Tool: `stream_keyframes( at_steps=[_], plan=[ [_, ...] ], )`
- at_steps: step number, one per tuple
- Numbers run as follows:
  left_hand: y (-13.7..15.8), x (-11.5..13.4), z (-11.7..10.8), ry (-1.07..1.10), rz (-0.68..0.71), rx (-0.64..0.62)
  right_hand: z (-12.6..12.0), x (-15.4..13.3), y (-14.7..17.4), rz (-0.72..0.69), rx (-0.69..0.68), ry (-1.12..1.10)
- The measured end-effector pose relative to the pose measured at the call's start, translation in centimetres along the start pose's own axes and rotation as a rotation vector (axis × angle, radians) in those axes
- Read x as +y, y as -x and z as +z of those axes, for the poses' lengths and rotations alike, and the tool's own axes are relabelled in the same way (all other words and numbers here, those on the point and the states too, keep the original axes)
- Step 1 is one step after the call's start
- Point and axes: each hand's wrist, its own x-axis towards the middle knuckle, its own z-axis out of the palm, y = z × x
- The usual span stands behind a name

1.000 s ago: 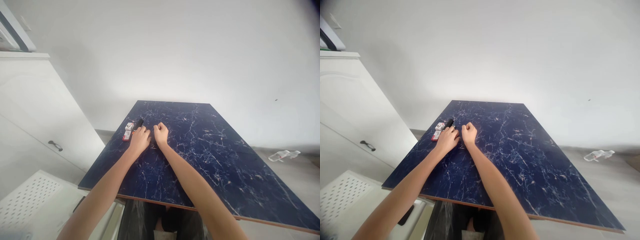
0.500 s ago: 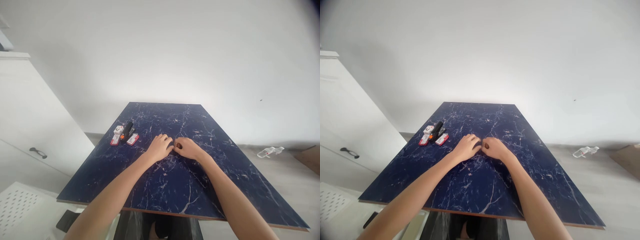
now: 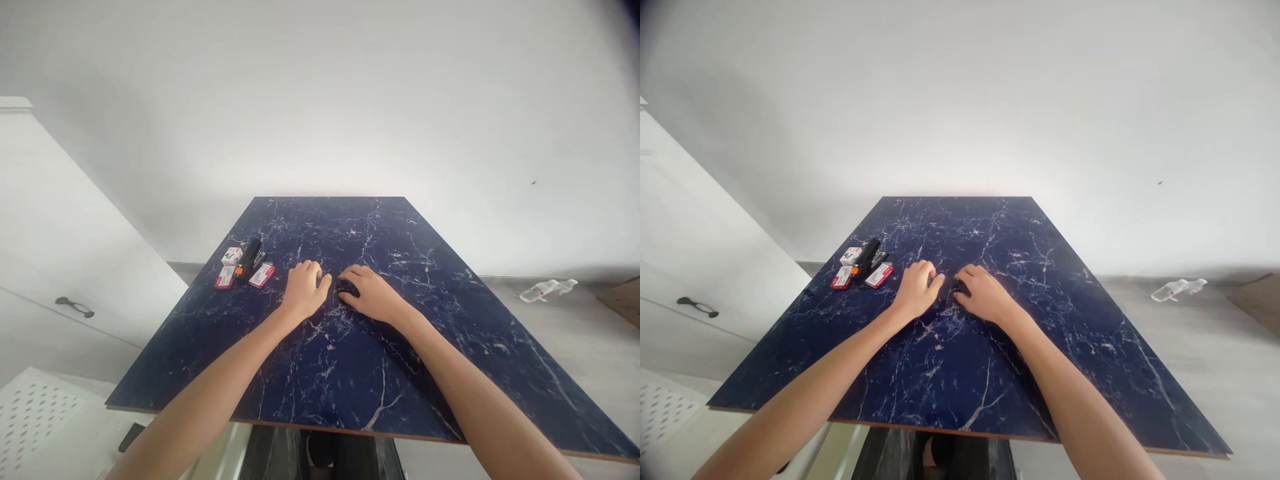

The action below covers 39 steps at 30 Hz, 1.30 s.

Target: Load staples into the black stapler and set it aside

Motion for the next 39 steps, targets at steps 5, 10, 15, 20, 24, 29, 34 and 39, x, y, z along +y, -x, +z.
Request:
stream_keyframes(
  at_steps=[5, 10, 15, 20, 24, 29, 34, 39],
  plan=[
    [-0.6, -1.0, 0.0, 0.152, -0.134, 0.04, 0.2, 0.1, -0.6, 0.058, 0.237, -0.141],
    [-0.5, -0.7, 0.9, 0.475, -0.263, 0.028, 0.9, 0.5, -1.0, 0.244, 0.357, -0.468],
    [-0.1, -0.1, 1.6, 0.523, -0.21, 0.012, 1.3, -0.1, -1.2, 0.354, 0.401, -0.91],
    [0.0, -0.4, 2.0, 0.49, -0.189, 0.026, 1.6, -1.0, -1.3, 0.368, 0.362, -1.074],
    [0.1, -0.5, 2.1, 0.49, -0.159, 0.058, 2.1, -1.1, -1.2, 0.342, 0.26, -1.098],
    [0.6, 0.0, 2.1, 0.482, -0.137, 0.161, 2.0, -1.1, -1.0, 0.353, 0.142, -1.166],
    [0.7, 0.4, 1.3, 0.457, -0.074, 0.345, 0.9, -0.5, -0.4, 0.312, -0.024, -1.141],
    [0.6, 0.4, -0.3, 0.377, 0.0, 0.171, -0.5, -0.9, 0.1, 0.219, -0.094, -1.18]
  ],
)
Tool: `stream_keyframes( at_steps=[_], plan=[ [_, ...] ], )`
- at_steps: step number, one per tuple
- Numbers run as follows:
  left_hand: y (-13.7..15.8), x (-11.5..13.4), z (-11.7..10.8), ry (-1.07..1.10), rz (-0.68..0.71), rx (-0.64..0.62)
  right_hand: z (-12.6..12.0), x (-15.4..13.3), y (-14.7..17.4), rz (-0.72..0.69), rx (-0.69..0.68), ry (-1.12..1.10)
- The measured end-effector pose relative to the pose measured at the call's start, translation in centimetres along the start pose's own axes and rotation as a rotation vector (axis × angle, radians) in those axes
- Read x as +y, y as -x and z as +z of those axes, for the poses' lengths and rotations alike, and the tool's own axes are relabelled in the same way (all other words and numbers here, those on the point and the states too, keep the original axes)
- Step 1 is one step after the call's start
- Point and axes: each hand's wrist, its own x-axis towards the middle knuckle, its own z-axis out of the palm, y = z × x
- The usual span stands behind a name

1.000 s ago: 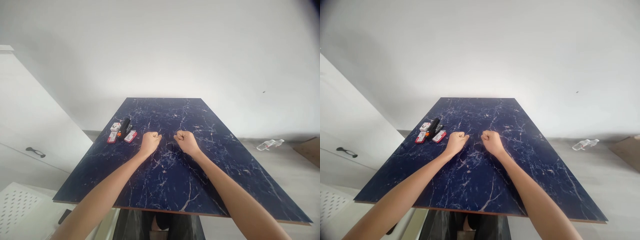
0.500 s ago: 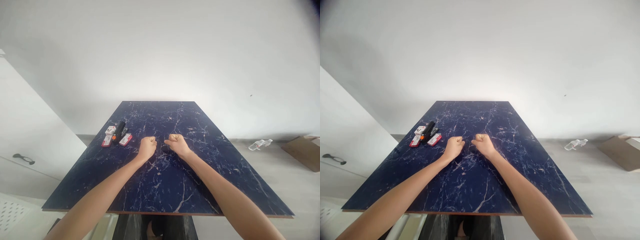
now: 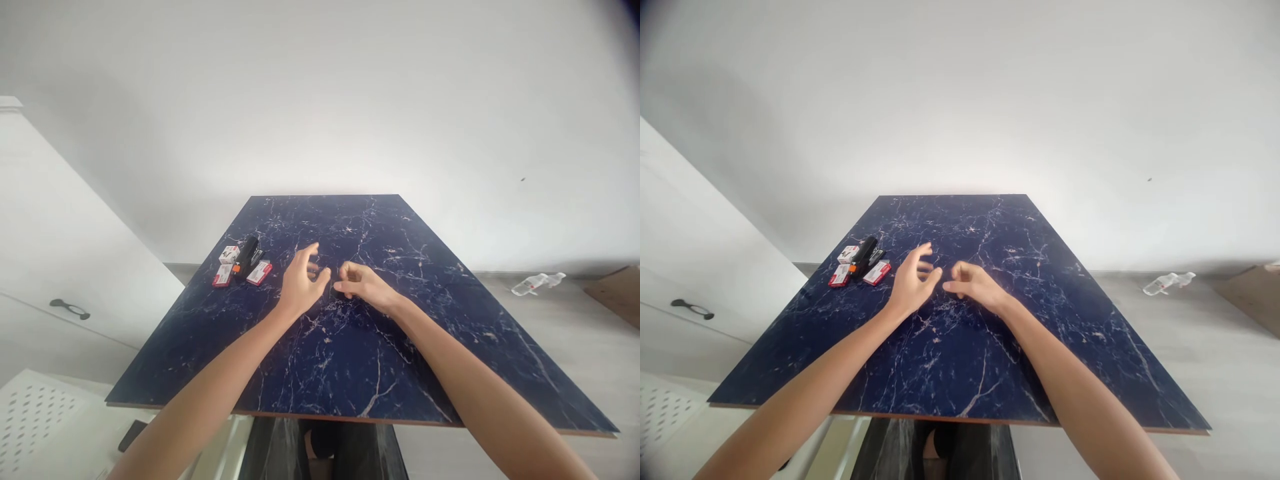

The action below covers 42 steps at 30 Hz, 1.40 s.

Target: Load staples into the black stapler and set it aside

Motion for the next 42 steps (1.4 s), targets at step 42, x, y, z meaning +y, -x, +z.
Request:
stream_keyframes(
  at_steps=[42],
  plan=[
    [-1.4, -12.4, -13.4, -0.431, -0.394, -0.207, 0.3, 1.3, -1.5, 0.101, 0.13, 0.017]
  ],
)
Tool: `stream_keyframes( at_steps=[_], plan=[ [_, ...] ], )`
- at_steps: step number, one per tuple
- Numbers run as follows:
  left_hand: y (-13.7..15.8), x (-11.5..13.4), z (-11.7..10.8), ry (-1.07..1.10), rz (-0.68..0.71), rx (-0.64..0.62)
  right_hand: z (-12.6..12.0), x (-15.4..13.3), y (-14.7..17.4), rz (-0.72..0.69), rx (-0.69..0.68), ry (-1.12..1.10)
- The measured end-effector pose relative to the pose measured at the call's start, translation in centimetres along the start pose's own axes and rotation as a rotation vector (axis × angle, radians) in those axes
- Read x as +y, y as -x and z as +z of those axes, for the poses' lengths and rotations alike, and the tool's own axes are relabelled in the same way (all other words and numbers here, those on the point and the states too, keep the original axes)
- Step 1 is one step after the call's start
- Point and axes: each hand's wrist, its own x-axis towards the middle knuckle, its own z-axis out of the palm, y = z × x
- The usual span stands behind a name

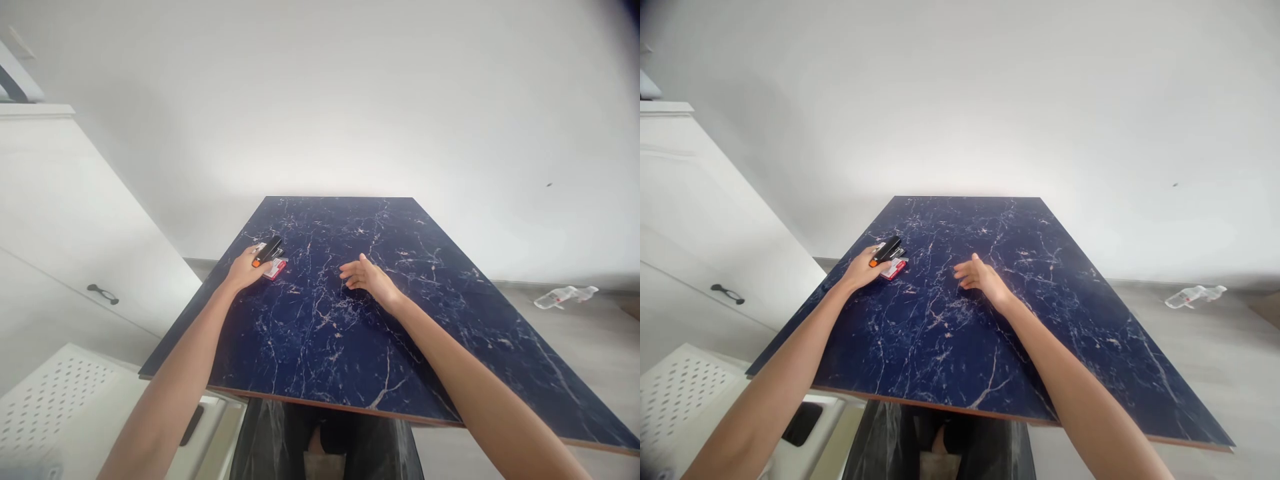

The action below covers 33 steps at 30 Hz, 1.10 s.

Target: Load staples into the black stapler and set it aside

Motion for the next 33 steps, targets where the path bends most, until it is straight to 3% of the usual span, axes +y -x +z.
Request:
stream_keyframes(
  at_steps=[2, 5, 9, 11, 18, 25, 30, 33],
  plan=[
    [0.3, 0.7, 0.4, 0.044, 0.09, -0.022, 0.0, 0.1, 0.0, -0.002, -0.005, -0.006],
    [1.1, 3.0, 1.5, 0.108, 0.331, -0.118, 0.1, -0.1, -0.2, -0.019, 0.001, -0.003],
    [2.4, 7.7, 4.0, 0.128, 0.643, -0.241, -0.1, -1.1, -0.4, -0.157, 0.144, 0.08],
    [2.5, 9.4, 5.1, 0.123, 0.712, -0.274, -0.6, -1.5, -0.4, -0.225, 0.189, 0.163],
    [1.6, 10.4, 6.0, 0.091, 0.598, -0.377, -2.1, -0.6, -0.7, -0.259, 0.087, 0.309],
    [2.5, 9.0, 3.6, 0.132, 0.607, -0.324, -3.7, -1.1, 0.6, -0.19, -0.112, 0.583],
    [4.1, 7.3, 2.6, 0.183, 0.593, -0.13, -4.7, -2.2, 1.9, -0.126, -0.205, 0.806],
    [4.7, 7.0, 2.8, 0.181, 0.555, -0.044, -4.4, -2.5, 2.0, -0.086, -0.221, 0.823]
  ],
)
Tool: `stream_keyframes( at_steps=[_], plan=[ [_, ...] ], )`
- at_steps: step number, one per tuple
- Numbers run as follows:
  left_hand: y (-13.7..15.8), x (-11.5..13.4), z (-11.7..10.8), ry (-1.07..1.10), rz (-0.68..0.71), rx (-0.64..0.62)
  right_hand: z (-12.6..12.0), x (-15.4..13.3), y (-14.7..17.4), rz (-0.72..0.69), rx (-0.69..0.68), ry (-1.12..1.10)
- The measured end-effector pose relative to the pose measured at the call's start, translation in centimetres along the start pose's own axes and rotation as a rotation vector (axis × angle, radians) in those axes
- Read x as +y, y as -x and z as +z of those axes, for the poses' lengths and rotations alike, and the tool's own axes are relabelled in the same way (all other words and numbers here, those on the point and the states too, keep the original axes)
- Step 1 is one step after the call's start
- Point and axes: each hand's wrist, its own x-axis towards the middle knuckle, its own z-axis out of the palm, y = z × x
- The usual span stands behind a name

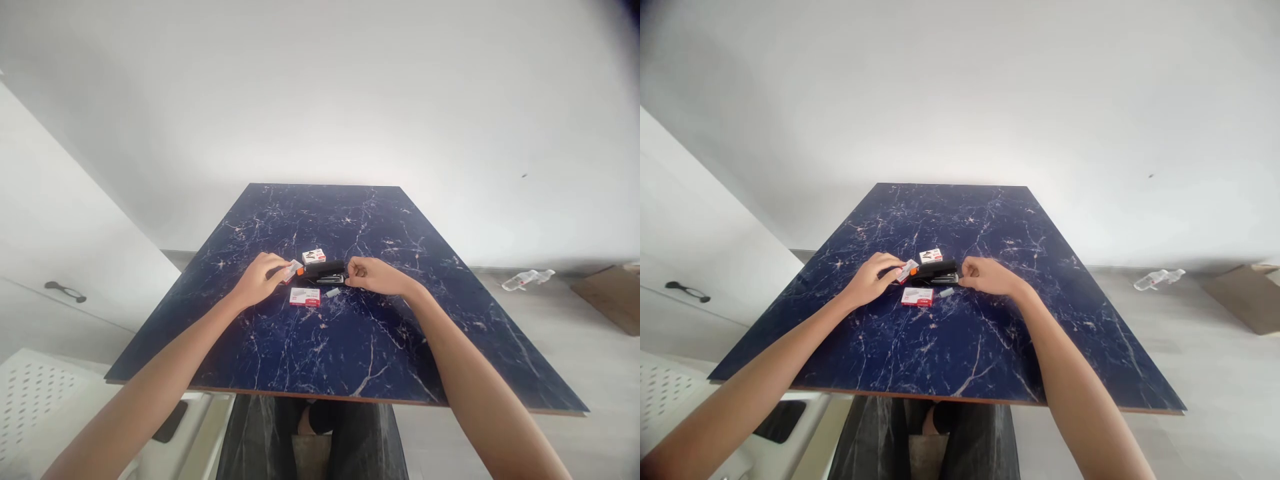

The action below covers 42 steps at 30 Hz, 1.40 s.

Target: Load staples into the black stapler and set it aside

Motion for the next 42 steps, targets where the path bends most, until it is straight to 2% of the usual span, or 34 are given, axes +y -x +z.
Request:
stream_keyframes(
  at_steps=[6, 15, 24, 29, 32, 35, 39, 42],
  plan=[
    [0.4, -0.1, -0.2, -0.056, 0.176, -0.15, 0.6, -0.4, -0.4, 0.004, -0.013, 0.015],
    [0.4, -0.6, 0.2, -0.201, 0.305, -0.081, 0.4, 0.5, -0.2, -0.02, -0.016, -0.055],
    [0.6, -0.9, 0.8, -0.252, 0.28, -0.065, 0.9, 0.1, -0.2, -0.053, 0.014, -0.037],
    [0.5, -1.0, 1.0, -0.217, 0.342, -0.004, 1.4, -0.4, -0.5, -0.024, 0.115, 0.034],
    [0.5, -1.2, 1.2, -0.217, 0.357, 0.049, 0.7, -0.1, -0.3, 0.013, 0.126, 0.088],
    [0.5, -1.3, 1.4, -0.239, 0.351, 0.063, -1.1, 0.7, 0.4, 0.068, 0.078, 0.163],
    [0.5, -0.6, 1.4, -0.197, 0.296, 0.061, -2.7, 1.0, 1.5, 0.119, 0.079, 0.209],
    [0.5, -0.1, 0.9, -0.094, 0.148, 0.113, -2.1, -0.5, 1.8, 0.037, 0.121, 0.19]
  ],
)
